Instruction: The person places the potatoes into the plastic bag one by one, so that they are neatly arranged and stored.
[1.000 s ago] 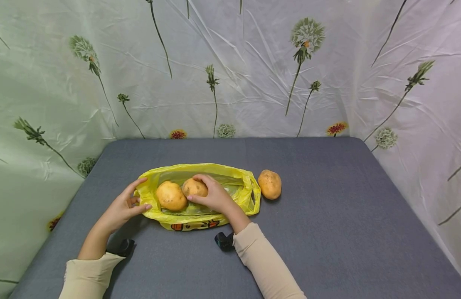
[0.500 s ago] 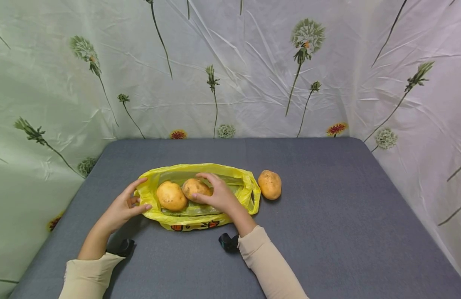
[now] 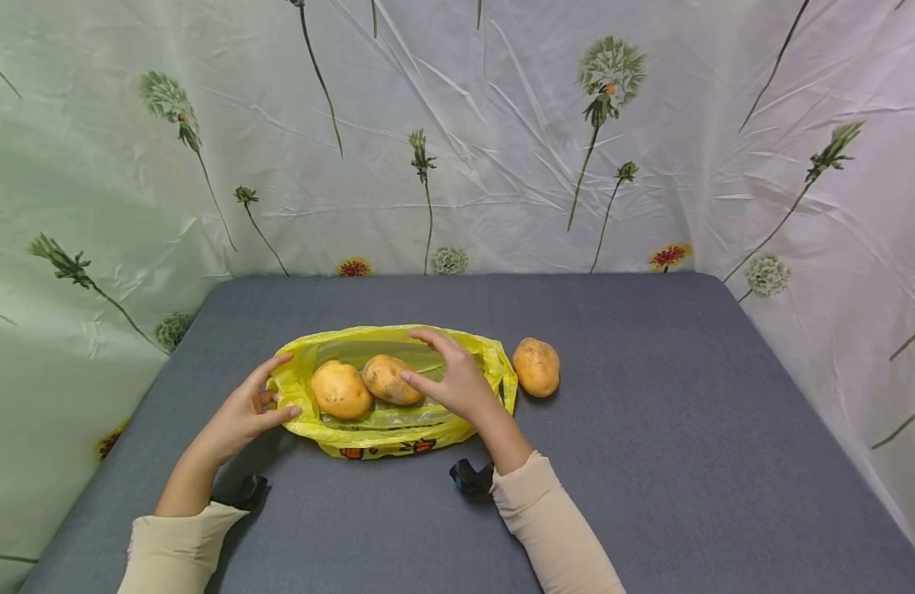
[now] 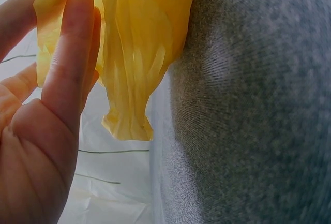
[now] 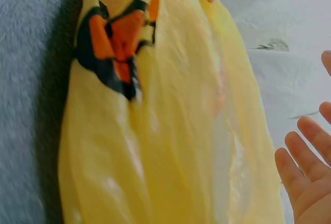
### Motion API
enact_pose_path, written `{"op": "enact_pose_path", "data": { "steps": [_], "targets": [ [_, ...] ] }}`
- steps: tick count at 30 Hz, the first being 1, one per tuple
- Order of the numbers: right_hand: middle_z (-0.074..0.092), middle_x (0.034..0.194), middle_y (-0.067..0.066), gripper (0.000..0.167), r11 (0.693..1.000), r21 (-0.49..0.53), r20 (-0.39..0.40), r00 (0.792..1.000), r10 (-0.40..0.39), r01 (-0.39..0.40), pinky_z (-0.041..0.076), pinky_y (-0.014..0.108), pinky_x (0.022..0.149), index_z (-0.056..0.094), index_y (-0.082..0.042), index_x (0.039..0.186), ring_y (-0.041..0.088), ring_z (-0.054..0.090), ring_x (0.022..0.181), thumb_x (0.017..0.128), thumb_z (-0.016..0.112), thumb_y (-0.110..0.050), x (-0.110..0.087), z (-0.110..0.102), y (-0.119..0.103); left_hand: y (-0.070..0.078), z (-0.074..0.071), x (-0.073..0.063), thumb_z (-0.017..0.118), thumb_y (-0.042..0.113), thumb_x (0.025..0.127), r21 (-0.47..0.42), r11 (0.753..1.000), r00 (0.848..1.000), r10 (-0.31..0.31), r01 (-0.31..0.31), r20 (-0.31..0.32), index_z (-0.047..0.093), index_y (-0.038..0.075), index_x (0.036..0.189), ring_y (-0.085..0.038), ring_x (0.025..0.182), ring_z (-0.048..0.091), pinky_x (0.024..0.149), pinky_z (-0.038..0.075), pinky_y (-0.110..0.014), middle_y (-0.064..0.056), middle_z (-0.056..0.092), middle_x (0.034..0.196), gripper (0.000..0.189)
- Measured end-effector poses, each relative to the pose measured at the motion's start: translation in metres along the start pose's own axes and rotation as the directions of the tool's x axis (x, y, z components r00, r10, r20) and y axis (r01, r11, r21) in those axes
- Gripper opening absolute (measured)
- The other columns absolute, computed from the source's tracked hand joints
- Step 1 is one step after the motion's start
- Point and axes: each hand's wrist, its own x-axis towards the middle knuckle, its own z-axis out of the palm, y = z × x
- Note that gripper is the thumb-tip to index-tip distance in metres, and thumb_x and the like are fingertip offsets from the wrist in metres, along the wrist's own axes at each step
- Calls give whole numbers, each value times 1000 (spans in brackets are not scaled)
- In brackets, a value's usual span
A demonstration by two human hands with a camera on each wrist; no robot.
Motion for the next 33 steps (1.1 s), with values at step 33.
{"op": "enact_pose_path", "data": {
  "steps": [33],
  "targets": [
    [50,120,16,53,981,-191,-224,974,-20,-24,36,37,92,50,4,121,30,47,110,73,71,4,-41,-76,57,30,4,-5,63,-7,80,-9,1000,1000,3,-3,6,19,-3,138,-13,69,48,51,39,-24,-27,28,121,73]
  ]
}}
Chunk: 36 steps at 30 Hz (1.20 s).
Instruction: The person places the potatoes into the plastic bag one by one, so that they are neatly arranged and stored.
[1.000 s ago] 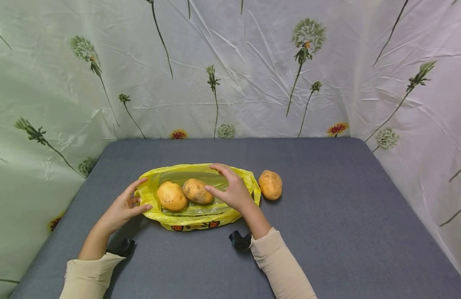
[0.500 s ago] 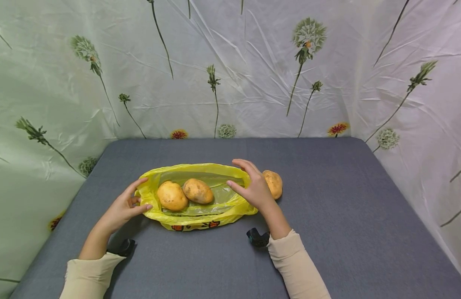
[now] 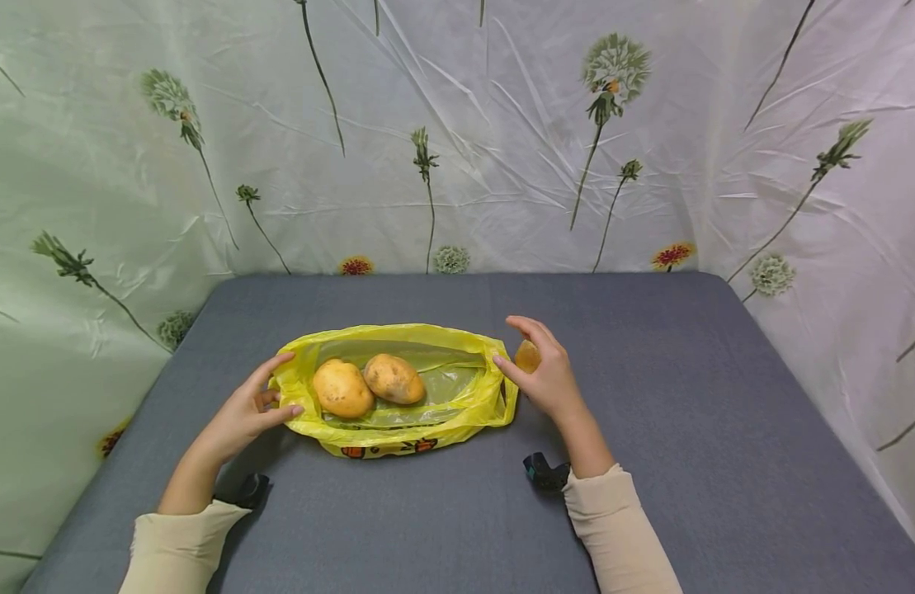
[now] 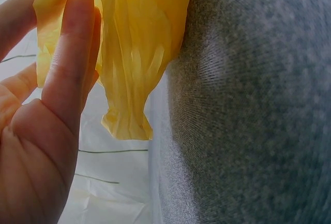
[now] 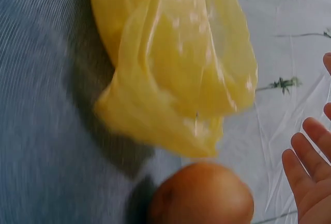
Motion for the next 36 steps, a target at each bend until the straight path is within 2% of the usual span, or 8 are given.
{"op": "enact_pose_path", "data": {
  "steps": [3,6,10,12,17,21,26,36],
  "targets": [
    [49,122,15,56,999,-22,-4,999,35,-35,36,34,92,50,1,123,30,46,111,72,73,3,-5,-5,15,-2,0,1,63,-7,79,-2,1000,1000,1,-1,-1,19,-3,138,-13,69,48,51,39,-24,-28,28,121,73],
    [49,121,17,57,998,-33,-10,999,52,-52,35,31,93,50,3,123,31,46,110,70,73,6,-8,-12,19,-10,-1,2,63,-8,79,-15,1000,1000,-6,6,0,19,-2,139,-12,69,48,50,39,-24,-27,29,119,75],
    [48,118,24,54,997,-37,-13,997,70,-71,35,40,92,48,10,120,38,45,108,70,70,11,-10,-20,10,-22,-2,5,64,-6,79,-25,999,1000,-24,24,4,18,3,141,-12,68,48,50,39,-25,-24,31,117,77],
    [47,117,26,53,995,-40,-7,996,94,-94,34,45,91,47,12,118,40,44,108,71,69,12,-11,-24,2,-24,-2,5,64,-5,79,-27,999,1000,-29,30,4,18,4,141,-11,68,48,50,39,-25,-24,32,117,77],
    [45,117,29,52,987,-38,19,988,155,-154,31,52,91,45,14,119,43,42,110,73,68,10,-14,-28,2,-10,-1,2,63,-8,79,-31,999,1000,-24,24,3,18,-1,140,-12,69,48,51,39,-25,-27,32,114,76],
    [44,120,28,54,981,-22,46,980,193,-192,29,54,91,44,10,123,44,40,112,75,68,6,-20,-29,25,0,0,0,63,-7,80,-16,1000,1000,-17,17,4,18,-2,139,-12,70,49,51,39,-24,-28,30,118,74],
    [44,124,23,57,970,-30,79,967,241,-239,32,51,92,43,5,126,39,40,114,77,70,-3,-26,-28,52,0,0,0,63,-6,80,-11,1000,1000,-13,13,5,18,-2,139,-13,71,49,52,40,-24,-28,27,123,73],
    [42,127,23,59,938,23,147,929,340,-347,32,52,91,39,2,130,40,43,112,80,68,-9,-31,-29,59,1,0,0,62,-7,80,-3,1000,1000,-19,19,2,18,-3,139,-12,67,46,48,37,-24,-27,31,114,74]
  ]
}}
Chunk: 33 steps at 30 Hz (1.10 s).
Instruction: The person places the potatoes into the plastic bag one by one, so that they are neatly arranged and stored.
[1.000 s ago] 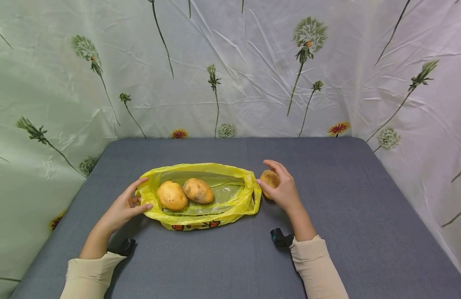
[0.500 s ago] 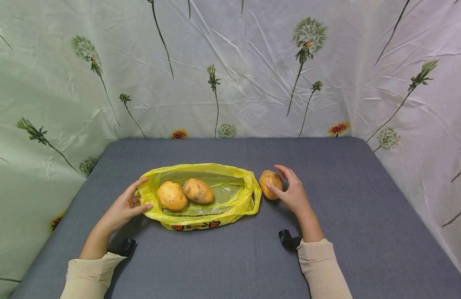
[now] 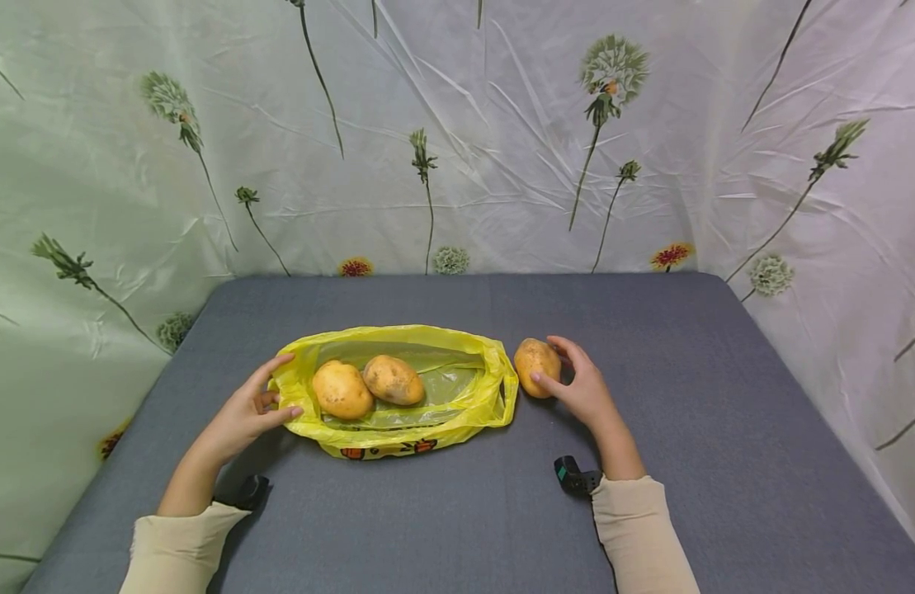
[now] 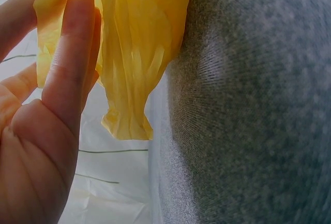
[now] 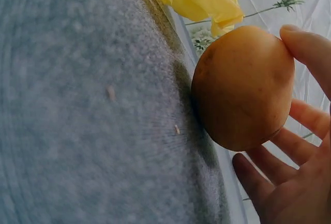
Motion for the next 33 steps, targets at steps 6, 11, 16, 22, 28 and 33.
{"op": "enact_pose_path", "data": {
  "steps": [6,11,16,22,28,33],
  "targets": [
    [40,129,23,63,997,34,56,996,70,-72,36,50,87,35,-2,134,38,47,109,81,67,-13,-1,1,2,-1,0,0,62,-7,80,-1,1000,1000,2,-2,0,18,-3,139,-12,68,47,49,38,-24,-27,32,114,74],
    [36,133,21,65,994,47,77,992,97,-100,42,43,83,33,-4,136,36,49,108,82,67,-14,-2,1,3,-2,0,0,62,-7,80,-11,1000,1000,5,-5,3,18,-3,139,-13,70,48,51,39,-24,-28,30,119,74],
    [40,130,23,65,993,66,59,994,97,-101,44,26,77,34,-4,135,35,50,105,80,68,-10,-2,0,5,-1,0,0,62,-6,80,-14,1000,1000,1,-1,1,18,-2,139,-12,70,48,50,38,-24,-28,30,118,73],
    [38,131,20,62,996,65,15,998,67,-68,41,14,73,36,-4,134,36,50,104,80,68,-9,-3,-1,6,0,0,-1,62,-6,80,-19,1000,1000,2,-2,2,18,-2,139,-12,69,48,49,38,-24,-27,30,117,73],
    [36,131,24,59,999,44,-32,999,30,-28,43,35,82,37,4,131,40,48,106,79,66,-2,-7,-3,-31,-7,0,1,63,-6,80,-26,1000,1000,2,-2,3,18,-1,139,-13,71,48,50,39,-25,-27,26,123,74],
    [37,130,24,59,1000,23,-70,997,10,-8,38,40,87,38,5,130,39,47,108,78,66,0,-7,-3,-42,-14,-1,2,63,-6,80,-23,1000,1000,0,0,-1,18,0,140,-13,71,49,51,40,-25,-27,28,123,76]
  ]
}}
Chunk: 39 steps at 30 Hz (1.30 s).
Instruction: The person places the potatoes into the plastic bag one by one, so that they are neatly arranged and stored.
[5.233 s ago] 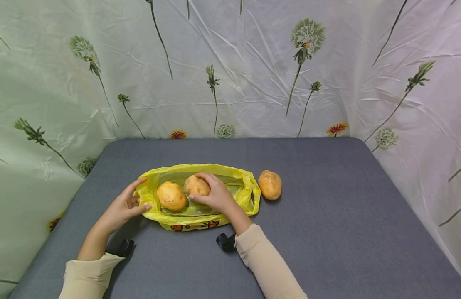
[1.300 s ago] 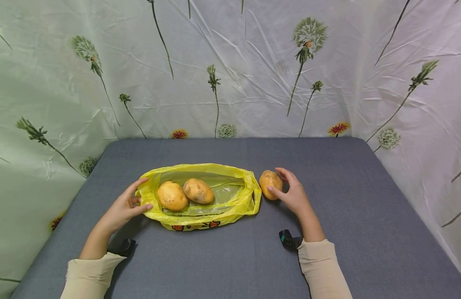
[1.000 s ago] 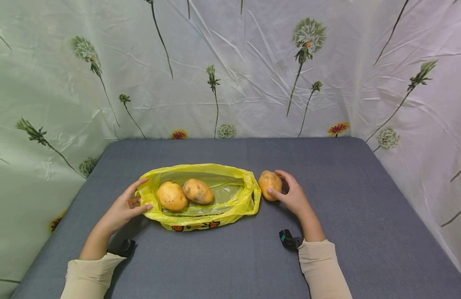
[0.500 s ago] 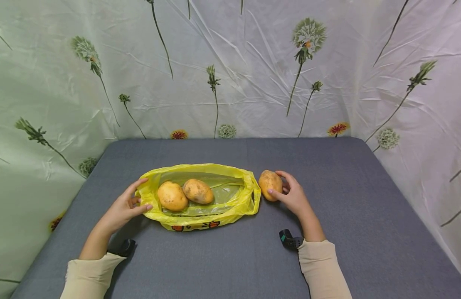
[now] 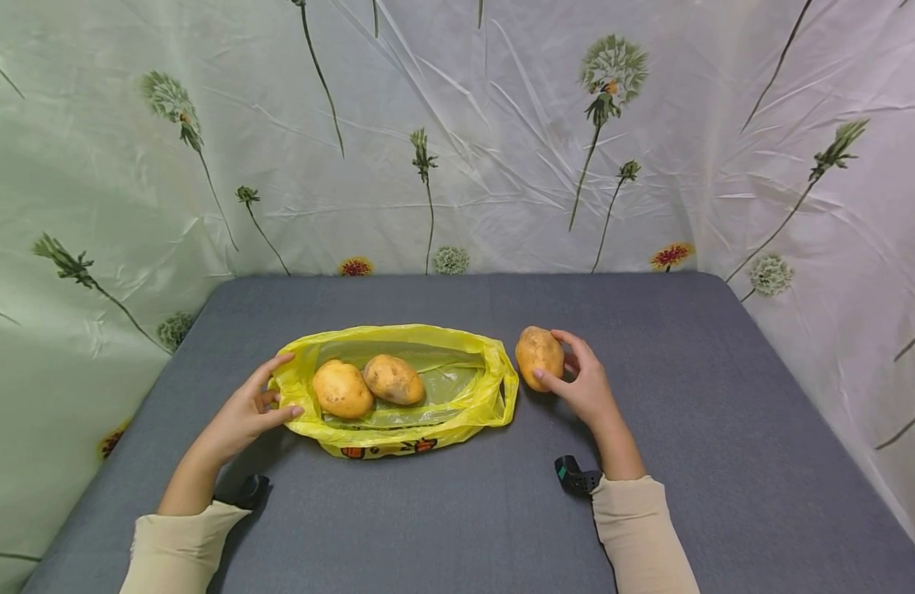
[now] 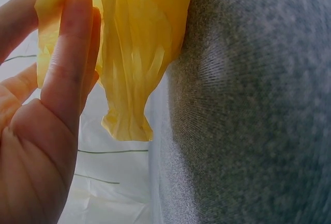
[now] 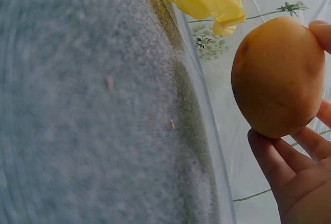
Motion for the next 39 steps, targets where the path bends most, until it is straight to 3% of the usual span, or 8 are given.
{"op": "enact_pose_path", "data": {
  "steps": [5,9,16,22,26,33,39],
  "targets": [
    [39,129,22,59,999,0,-29,999,-42,42,36,14,83,39,6,129,26,49,105,77,67,3,0,1,-3,-13,-2,3,65,-3,79,-1,1000,1000,-6,6,0,18,5,141,-13,71,49,51,40,-26,-24,32,119,78],
    [39,129,21,60,998,-4,-44,997,-61,61,36,12,82,39,6,129,10,48,102,76,67,4,0,1,-7,-17,-3,4,65,-5,79,10,1000,1000,7,-7,-2,18,3,141,-13,72,49,52,41,-25,-25,28,123,78],
    [39,130,20,63,996,15,-47,995,-88,88,36,14,83,39,3,130,32,48,105,75,69,1,3,1,0,-16,-2,5,65,-3,79,5,1000,1000,-2,2,1,17,5,141,-13,71,50,52,41,-25,-24,30,121,79],
    [39,130,14,66,993,10,-47,992,-115,116,36,16,85,40,-3,132,33,47,109,74,72,-1,7,4,12,-15,-2,4,66,0,80,-1,1000,1000,-6,6,3,17,7,142,-14,72,50,52,41,-26,-23,28,124,79],
    [39,130,15,67,986,19,-36,986,-163,163,36,15,85,41,-2,131,35,46,110,72,72,4,7,7,3,-16,-2,4,65,-2,79,-4,1000,1000,-6,6,1,17,6,142,-14,71,49,50,40,-26,-23,26,127,79],
    [39,128,23,64,973,17,-17,973,-231,231,36,17,87,40,9,127,37,45,111,70,70,11,4,13,-34,-15,-2,3,67,1,80,8,1000,1000,8,-8,1,19,7,141,-13,72,49,51,41,-26,-23,25,128,78],
    [39,128,24,66,966,37,9,966,-257,257,37,20,88,40,11,127,37,44,112,68,70,13,6,21,-45,-16,-3,3,67,4,80,23,999,999,33,-33,-1,20,8,141,-13,69,49,48,40,-26,-21,26,127,77]
  ]
}}
